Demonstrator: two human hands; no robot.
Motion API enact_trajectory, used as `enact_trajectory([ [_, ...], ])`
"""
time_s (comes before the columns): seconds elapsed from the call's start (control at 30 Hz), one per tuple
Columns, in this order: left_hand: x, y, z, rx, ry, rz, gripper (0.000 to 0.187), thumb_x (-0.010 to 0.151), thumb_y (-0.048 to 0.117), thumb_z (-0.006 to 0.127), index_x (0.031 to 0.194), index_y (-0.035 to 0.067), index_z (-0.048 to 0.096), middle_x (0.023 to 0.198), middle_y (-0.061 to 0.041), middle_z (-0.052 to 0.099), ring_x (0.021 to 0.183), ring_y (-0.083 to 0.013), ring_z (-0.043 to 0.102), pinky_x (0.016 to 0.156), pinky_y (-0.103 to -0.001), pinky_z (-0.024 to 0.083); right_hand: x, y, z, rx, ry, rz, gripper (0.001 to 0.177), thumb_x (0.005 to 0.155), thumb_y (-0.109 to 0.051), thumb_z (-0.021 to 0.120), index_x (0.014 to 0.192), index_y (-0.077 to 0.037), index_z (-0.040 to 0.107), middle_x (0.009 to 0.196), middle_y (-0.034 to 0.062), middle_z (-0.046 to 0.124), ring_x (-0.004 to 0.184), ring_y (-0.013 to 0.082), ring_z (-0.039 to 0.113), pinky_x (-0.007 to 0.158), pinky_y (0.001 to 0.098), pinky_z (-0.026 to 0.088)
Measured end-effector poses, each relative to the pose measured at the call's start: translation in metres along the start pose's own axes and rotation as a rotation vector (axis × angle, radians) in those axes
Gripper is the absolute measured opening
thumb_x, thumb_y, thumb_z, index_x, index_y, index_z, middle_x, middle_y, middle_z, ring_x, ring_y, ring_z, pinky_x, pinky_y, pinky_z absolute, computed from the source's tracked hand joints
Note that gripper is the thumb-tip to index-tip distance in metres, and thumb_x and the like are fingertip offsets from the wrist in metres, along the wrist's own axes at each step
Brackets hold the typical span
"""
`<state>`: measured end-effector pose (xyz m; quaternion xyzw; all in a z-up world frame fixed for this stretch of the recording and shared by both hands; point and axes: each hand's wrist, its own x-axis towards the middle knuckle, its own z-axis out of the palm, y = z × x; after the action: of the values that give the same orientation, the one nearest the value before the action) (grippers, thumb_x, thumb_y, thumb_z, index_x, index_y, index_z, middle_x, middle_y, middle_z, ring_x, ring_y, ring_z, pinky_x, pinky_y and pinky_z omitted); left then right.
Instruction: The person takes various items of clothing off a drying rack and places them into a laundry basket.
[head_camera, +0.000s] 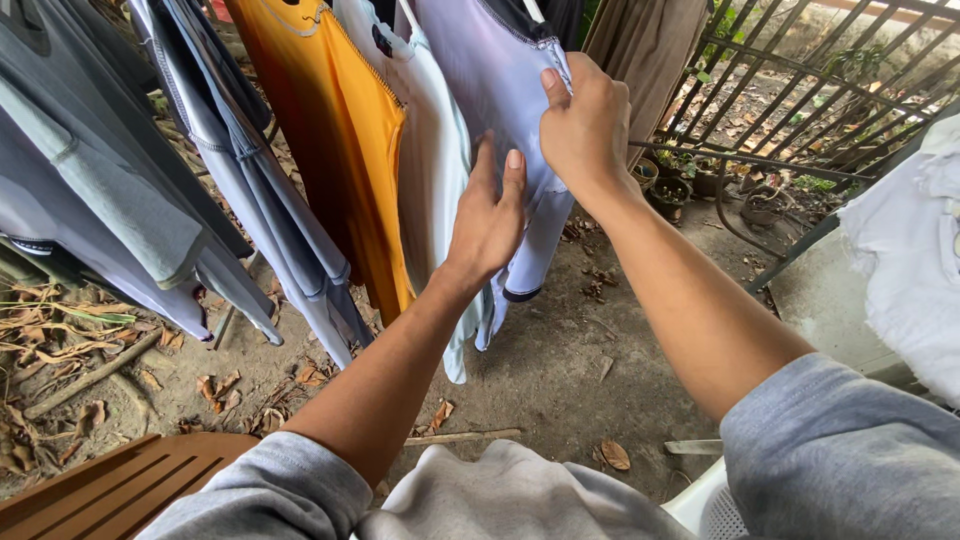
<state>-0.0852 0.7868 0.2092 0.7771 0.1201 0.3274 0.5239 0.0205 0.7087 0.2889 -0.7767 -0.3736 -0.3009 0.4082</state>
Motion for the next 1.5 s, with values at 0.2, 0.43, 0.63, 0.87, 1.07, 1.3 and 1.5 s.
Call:
enact_trajectory([
  [0.2, 0.002, -0.014, 0.009, 0.027, 0.033, -0.011, 0.083, 0.105, 0.058, 0.038, 0.159, -0.004, 0.027, 0.16, -0.032, 0.035, 0.151, -0.0432, 0.034, 0.124, -0.042, 0.027, -0.025, -0.005, -0.031, -0.007, -0.027, 0.012, 0.011, 0.101, -0.012, 0.068, 0.098, -0.001, 0.069, 0.078, 0.0212, 0.07, 0.073, 0.0428, 0.069, 0.062, 0.0498, 0.048],
  [0.43, -0.02, -0.041, 0.051, -0.181, 0.02, -0.335, 0.09, 0.098, 0.062, 0.045, 0.164, 0.009, 0.015, 0.162, -0.028, 0.031, 0.149, -0.0408, 0.035, 0.121, -0.043, 0.03, -0.076, 0.007, -0.088, -0.046, -0.031, 0.074, 0.012, 0.099, -0.012, 0.072, 0.107, -0.005, 0.072, 0.083, 0.0193, 0.071, 0.07, 0.0382, 0.07, 0.063, 0.0446, 0.05],
  [0.63, -0.032, -0.123, 0.123, -0.14, -0.071, -0.508, 0.102, 0.078, 0.042, 0.077, 0.161, 0.015, 0.023, 0.153, -0.02, 0.048, 0.137, -0.0353, 0.05, 0.114, -0.042, 0.039, -0.126, 0.039, -0.181, -0.093, -0.041, 0.247, 0.015, 0.099, -0.015, 0.076, 0.111, -0.006, 0.075, 0.075, 0.014, 0.065, 0.063, 0.0243, 0.059, 0.061, 0.0358, 0.048],
  [0.87, -0.042, -0.211, 0.22, -0.134, -0.308, -0.713, 0.123, 0.06, 0.002, 0.086, 0.154, 0.009, 0.007, 0.141, -0.021, 0.05, 0.128, -0.0343, 0.055, 0.109, -0.048, 0.04, -0.185, 0.054, -0.324, -0.292, -0.105, 0.46, 0.019, 0.1, -0.017, 0.077, 0.105, 0.0, 0.071, 0.072, 0.0116, 0.059, 0.065, 0.0145, 0.046, 0.06, 0.0308, 0.045],
  [1.07, -0.087, -0.2, 0.333, -0.046, -1.28, -0.349, 0.085, 0.065, 0.009, 0.08, 0.14, 0.0, 0.04, 0.137, -0.025, 0.067, 0.129, -0.0331, 0.063, 0.115, -0.046, 0.041, -0.231, 0.053, -0.431, -0.384, 0.064, 0.588, 0.019, 0.098, -0.014, 0.077, 0.111, -0.001, 0.072, 0.071, 0.004, 0.059, 0.068, 0.0067, 0.047, 0.061, 0.0273, 0.044],
  [1.3, -0.233, -0.025, 0.427, -0.108, -2.026, -0.039, 0.068, 0.072, 0.029, 0.084, 0.135, 0.014, 0.063, 0.141, -0.01, 0.064, 0.135, -0.0289, 0.055, 0.118, -0.049, 0.038, -0.263, 0.079, -0.497, -0.42, 0.253, 0.676, 0.015, 0.102, -0.014, 0.073, 0.107, 0.0, 0.072, 0.074, -0.0022, 0.057, 0.071, 0.0055, 0.045, 0.063, 0.0257, 0.044],
  [1.5, -0.239, 0.044, 0.461, -0.376, -1.489, -1.01, 0.047, 0.1, 0.038, 0.051, 0.131, 0.002, 0.049, 0.111, -0.02, 0.064, 0.109, -0.0406, 0.068, 0.091, -0.061, 0.057, -0.282, 0.113, -0.548, -0.387, 0.45, 0.815, 0.017, 0.103, -0.018, 0.072, 0.104, -0.001, 0.074, 0.072, -0.0079, 0.053, 0.068, 0.0044, 0.04, 0.059, 0.0256, 0.036],
])
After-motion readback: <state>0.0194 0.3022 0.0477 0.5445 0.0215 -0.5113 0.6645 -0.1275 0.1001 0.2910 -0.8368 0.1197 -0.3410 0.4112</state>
